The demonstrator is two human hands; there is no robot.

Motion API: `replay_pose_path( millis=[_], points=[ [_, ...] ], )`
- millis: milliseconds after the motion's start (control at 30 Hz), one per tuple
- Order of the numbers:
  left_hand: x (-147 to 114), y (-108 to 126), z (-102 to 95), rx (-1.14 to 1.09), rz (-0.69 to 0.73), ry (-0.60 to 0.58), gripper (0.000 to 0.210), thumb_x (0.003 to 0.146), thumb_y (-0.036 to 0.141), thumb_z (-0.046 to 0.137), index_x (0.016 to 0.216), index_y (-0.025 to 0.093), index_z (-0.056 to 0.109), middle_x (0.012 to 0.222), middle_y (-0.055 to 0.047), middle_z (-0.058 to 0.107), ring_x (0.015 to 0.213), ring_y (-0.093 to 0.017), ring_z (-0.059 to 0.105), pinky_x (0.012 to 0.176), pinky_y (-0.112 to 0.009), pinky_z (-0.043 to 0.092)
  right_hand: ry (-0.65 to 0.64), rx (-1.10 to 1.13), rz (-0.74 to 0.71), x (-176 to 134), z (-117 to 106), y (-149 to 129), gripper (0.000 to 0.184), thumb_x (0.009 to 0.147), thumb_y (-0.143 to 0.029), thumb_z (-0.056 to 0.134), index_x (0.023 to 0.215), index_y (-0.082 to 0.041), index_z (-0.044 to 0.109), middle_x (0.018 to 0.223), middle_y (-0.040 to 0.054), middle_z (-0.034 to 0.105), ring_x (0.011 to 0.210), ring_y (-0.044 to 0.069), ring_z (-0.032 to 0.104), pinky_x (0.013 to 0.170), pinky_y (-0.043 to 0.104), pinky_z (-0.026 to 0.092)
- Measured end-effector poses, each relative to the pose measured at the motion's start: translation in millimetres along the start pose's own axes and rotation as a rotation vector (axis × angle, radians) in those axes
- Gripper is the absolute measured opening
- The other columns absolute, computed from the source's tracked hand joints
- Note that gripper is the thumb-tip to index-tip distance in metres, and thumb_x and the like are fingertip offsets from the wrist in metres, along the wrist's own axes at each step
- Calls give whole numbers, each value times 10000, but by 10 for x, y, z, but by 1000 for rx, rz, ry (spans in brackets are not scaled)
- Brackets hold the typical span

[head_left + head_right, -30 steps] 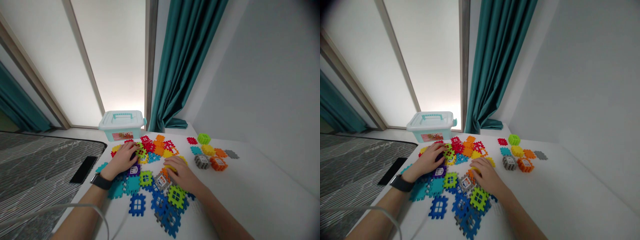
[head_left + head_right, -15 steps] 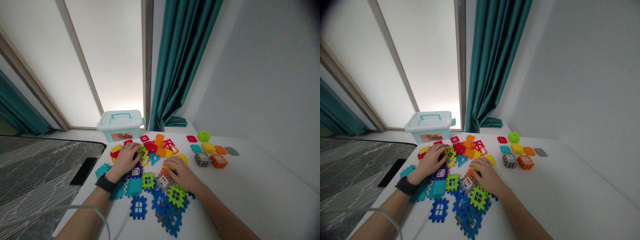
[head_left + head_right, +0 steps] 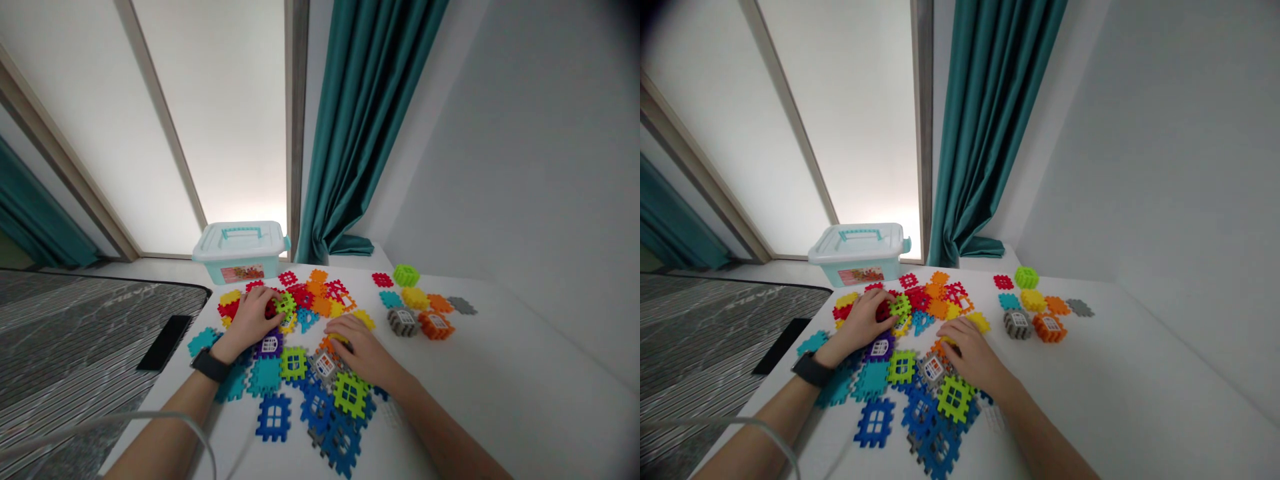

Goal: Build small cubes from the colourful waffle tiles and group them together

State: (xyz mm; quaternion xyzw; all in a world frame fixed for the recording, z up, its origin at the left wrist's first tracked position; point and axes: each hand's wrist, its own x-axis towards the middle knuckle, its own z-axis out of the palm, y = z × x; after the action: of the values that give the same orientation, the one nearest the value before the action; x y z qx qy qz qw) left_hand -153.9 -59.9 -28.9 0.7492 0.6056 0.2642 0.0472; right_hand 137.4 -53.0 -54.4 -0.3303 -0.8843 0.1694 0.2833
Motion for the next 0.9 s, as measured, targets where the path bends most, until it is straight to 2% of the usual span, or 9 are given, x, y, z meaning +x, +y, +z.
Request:
replay_pose_path(
  millis=[133, 300, 433, 567, 700, 833, 900],
  points=[
    [-14, 55, 40, -67, 94, 32, 225, 812, 234, 723, 1000, 214, 601, 1083, -71, 635, 1074, -303, 587, 929, -491, 475, -12, 10, 7, 6, -7, -11, 210, 938, -178, 563, 1103, -225, 683, 1141, 99, 707, 1103, 258, 620, 991, 461, 486],
    [-47, 171, 89, -228, 229, 25, 268, 808, 187, 744, 1026, 221, 591, 1157, -79, 572, 1125, -275, 567, 967, -458, 493, -23, 24, 22, 13, -17, -37, 214, 932, -172, 567, 1108, -227, 676, 1136, 89, 707, 1104, 256, 611, 997, 459, 476],
    [-98, 304, 103, -309, 311, 71, 261, 846, 161, 721, 1057, 228, 582, 1224, -88, 525, 1184, -263, 539, 1015, -458, 485, 51, 45, 70, 28, -28, -88, 234, 937, -183, 541, 1129, -232, 667, 1162, 93, 704, 1127, 267, 603, 1026, 491, 446],
    [-157, 426, 152, -357, 372, 78, 257, 857, 163, 724, 1051, 232, 570, 1248, -93, 512, 1201, -259, 535, 1019, -453, 498, 175, 175, 235, 60, -37, -153, 249, 930, -266, 552, 1167, -239, 624, 1137, 85, 714, 1110, 268, 626, 1020, 497, 445],
    [-192, 506, 205, -344, 422, 80, 251, 856, 165, 732, 1038, 227, 571, 1250, -102, 519, 1190, -256, 546, 996, -428, 515, 209, 396, 365, 93, -27, -207, 372, 902, -305, 567, 1267, -242, 541, 1003, 39, 724, 1012, 228, 669, 977, 433, 475],
    [-199, 566, 197, -224, 519, 90, 236, 874, 185, 714, 1070, 223, 588, 1230, -105, 558, 1155, -262, 562, 965, -430, 514, 179, 532, 392, 111, -18, -246, 426, 869, -309, 599, 1283, -226, 544, 801, -25, 672, 827, 186, 661, 864, 354, 504],
    [-191, 576, 180, -157, 547, 89, 290, 874, 199, 713, 1134, 225, 585, 1223, -109, 576, 1134, -270, 567, 948, -442, 512, 169, 567, 396, 114, -29, -256, 430, 869, -311, 600, 1288, -222, 561, 771, -35, 656, 784, 173, 647, 818, 329, 506]
  ],
)
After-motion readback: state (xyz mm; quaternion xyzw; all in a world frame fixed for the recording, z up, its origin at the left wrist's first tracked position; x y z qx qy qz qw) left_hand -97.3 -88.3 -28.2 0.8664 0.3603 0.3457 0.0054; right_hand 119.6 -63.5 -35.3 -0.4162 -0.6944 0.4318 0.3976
